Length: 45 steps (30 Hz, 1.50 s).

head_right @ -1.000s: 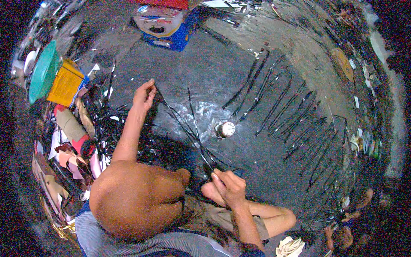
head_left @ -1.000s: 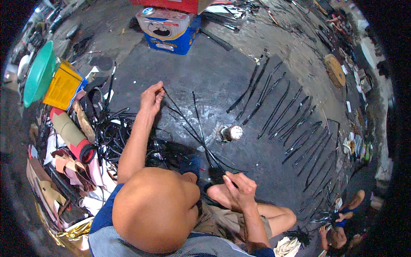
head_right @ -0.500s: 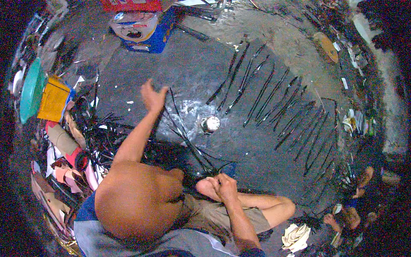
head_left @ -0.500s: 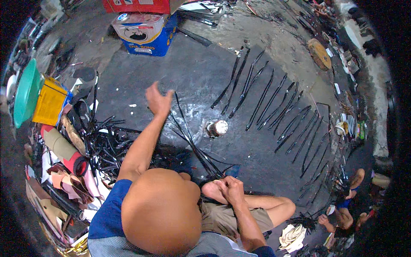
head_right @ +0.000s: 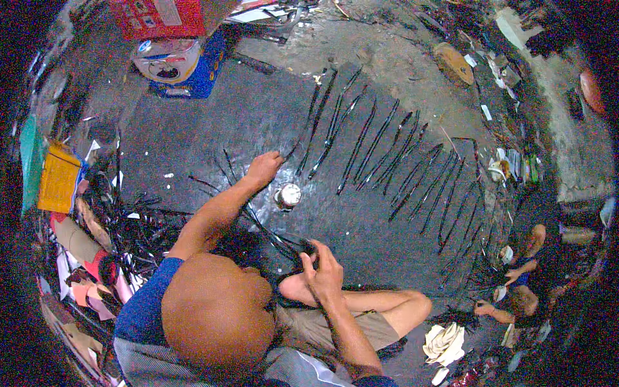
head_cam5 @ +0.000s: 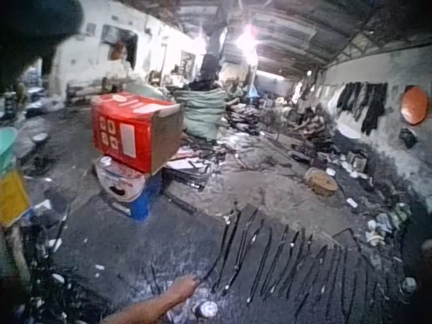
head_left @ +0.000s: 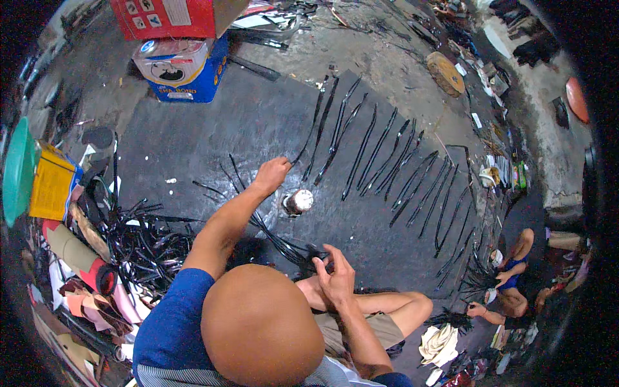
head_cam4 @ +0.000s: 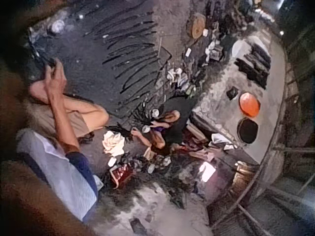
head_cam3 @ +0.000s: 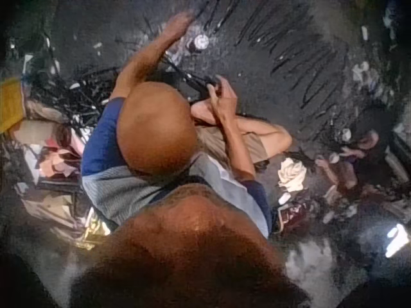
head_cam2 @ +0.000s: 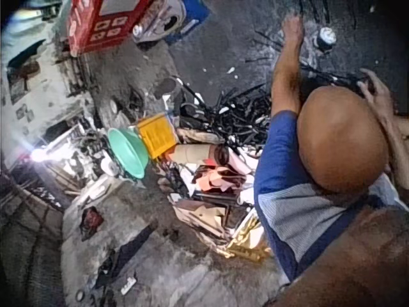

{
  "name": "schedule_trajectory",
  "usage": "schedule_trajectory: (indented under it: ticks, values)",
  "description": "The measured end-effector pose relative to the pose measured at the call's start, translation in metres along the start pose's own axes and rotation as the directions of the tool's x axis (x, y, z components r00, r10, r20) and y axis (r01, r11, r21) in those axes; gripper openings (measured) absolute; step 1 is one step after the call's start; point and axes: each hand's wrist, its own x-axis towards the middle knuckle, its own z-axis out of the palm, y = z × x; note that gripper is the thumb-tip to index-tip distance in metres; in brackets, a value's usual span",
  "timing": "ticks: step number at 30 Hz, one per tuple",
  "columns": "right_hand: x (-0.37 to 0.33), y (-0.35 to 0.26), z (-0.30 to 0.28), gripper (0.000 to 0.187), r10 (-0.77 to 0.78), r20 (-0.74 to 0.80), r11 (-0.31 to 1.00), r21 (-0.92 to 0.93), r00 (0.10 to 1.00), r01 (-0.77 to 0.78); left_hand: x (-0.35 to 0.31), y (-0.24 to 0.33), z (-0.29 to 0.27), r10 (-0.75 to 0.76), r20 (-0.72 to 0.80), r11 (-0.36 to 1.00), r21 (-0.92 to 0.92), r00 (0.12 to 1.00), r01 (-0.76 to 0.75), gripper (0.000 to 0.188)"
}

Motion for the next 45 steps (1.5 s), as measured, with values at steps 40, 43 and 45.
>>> schedule_trajectory:
  ticks: [40, 43, 45]
  values:
    - [0.107, -0.13, 0.028, 0.017, -0.641, -0.261, 0.702, 0.18, 0.722, 0.689, -0.095, 0.116, -0.223, -0.619, 0.205, -0.164, -0.978, 0.758, 0.131, 0.009]
    - [0.101, -0.132, 0.021, 0.016, -0.624, -0.249, 0.713, 0.208, 0.741, 0.67, -0.088, 0.116, -0.234, -0.641, 0.145, -0.071, -0.989, 0.753, 0.129, 0.003]
    - [0.097, -0.129, 0.02, 0.017, -0.62, -0.261, 0.702, 0.237, 0.74, 0.672, -0.082, 0.11, -0.238, -0.669, 0.057, -0.04, -0.998, 0.742, 0.041, 0.003]
